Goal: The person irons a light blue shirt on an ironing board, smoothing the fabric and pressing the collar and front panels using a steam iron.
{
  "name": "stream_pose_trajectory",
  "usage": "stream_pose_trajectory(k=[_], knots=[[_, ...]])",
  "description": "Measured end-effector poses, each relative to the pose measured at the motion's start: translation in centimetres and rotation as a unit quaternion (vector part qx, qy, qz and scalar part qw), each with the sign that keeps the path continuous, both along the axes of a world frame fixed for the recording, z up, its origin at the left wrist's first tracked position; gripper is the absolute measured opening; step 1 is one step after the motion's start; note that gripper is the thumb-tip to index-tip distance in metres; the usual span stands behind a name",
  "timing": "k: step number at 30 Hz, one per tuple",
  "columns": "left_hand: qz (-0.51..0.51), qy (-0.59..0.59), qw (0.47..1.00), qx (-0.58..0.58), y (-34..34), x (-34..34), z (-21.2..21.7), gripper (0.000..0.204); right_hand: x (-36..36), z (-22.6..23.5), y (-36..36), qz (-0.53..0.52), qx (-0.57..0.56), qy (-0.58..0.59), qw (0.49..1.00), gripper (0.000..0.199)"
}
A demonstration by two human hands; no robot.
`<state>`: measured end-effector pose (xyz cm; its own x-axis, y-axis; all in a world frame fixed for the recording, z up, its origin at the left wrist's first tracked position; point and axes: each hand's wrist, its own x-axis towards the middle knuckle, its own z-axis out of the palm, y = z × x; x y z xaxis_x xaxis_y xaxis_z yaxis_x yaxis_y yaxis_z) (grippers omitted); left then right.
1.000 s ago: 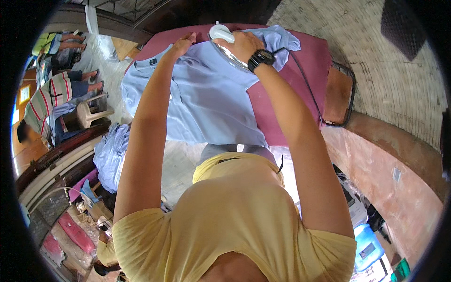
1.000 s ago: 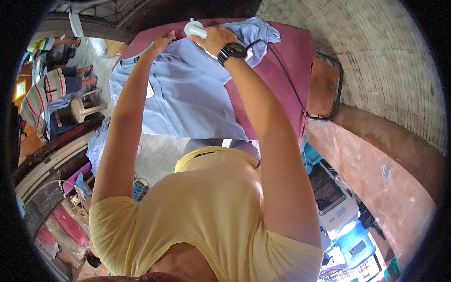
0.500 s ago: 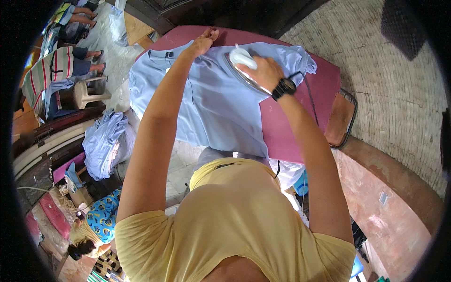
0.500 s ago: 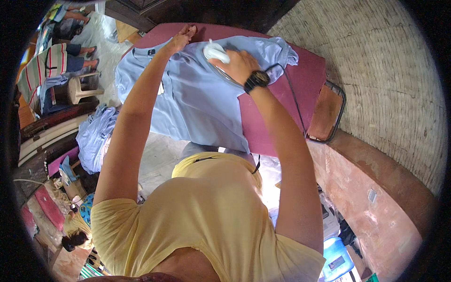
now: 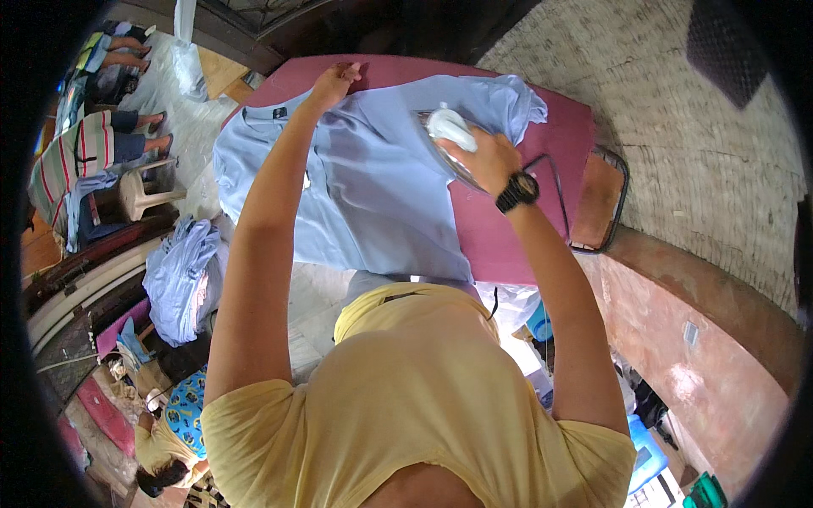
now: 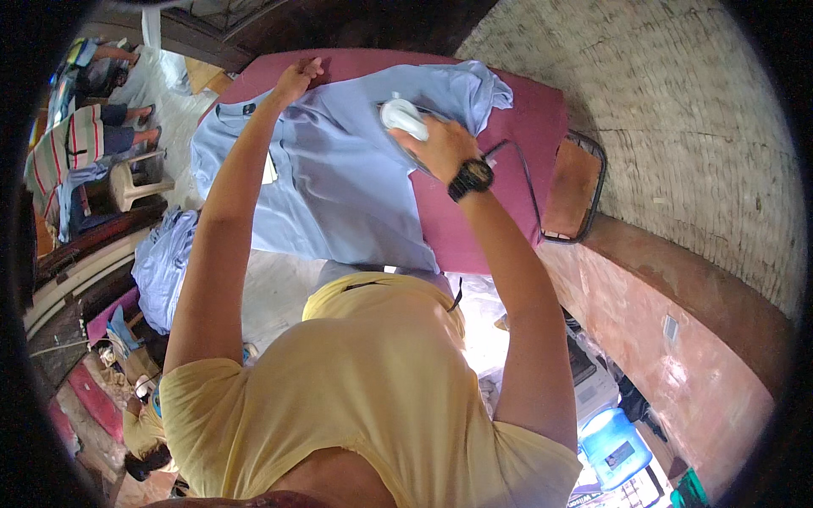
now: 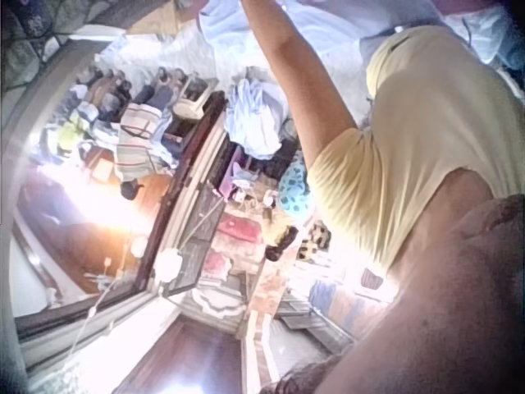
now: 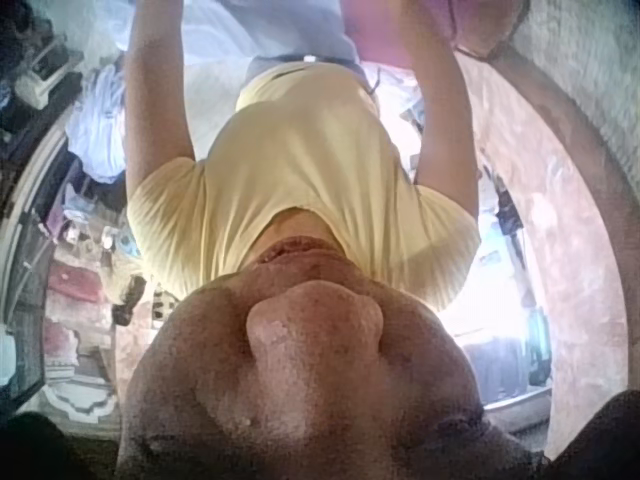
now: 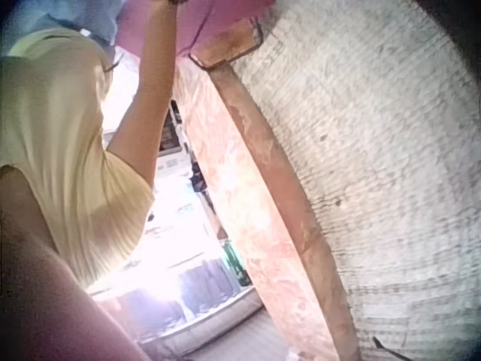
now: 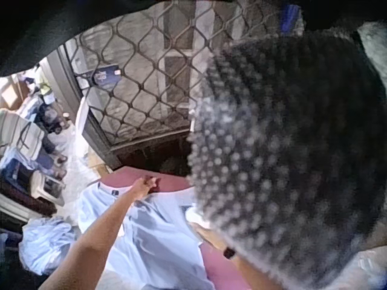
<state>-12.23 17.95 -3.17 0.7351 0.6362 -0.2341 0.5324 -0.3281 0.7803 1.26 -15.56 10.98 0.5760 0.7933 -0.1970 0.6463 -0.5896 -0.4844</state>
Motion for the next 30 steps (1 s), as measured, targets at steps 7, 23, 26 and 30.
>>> stream_pose_trajectory(k=[7,23,26,30], knots=[[-0.001,0.006,0.996,0.087,2.7,-0.6,-4.8,0.067,1.8,-0.4,-0.8,-0.168,-0.001,-0.021,0.986,0.075],[0.051,0.076,0.995,0.044,1.8,0.6,-1.6,0.071,3.1,-0.1,5.9,-0.007,0.054,-0.007,0.998,0.073],[0.066,0.060,0.996,0.007,2.3,0.3,-2.1,0.069,2.4,-0.6,9.6,0.045,0.025,0.022,0.998,0.076],[0.082,0.045,0.996,-0.008,0.5,0.9,-0.5,0.070,0.4,-2.0,7.4,0.099,0.046,0.038,0.993,0.067]])
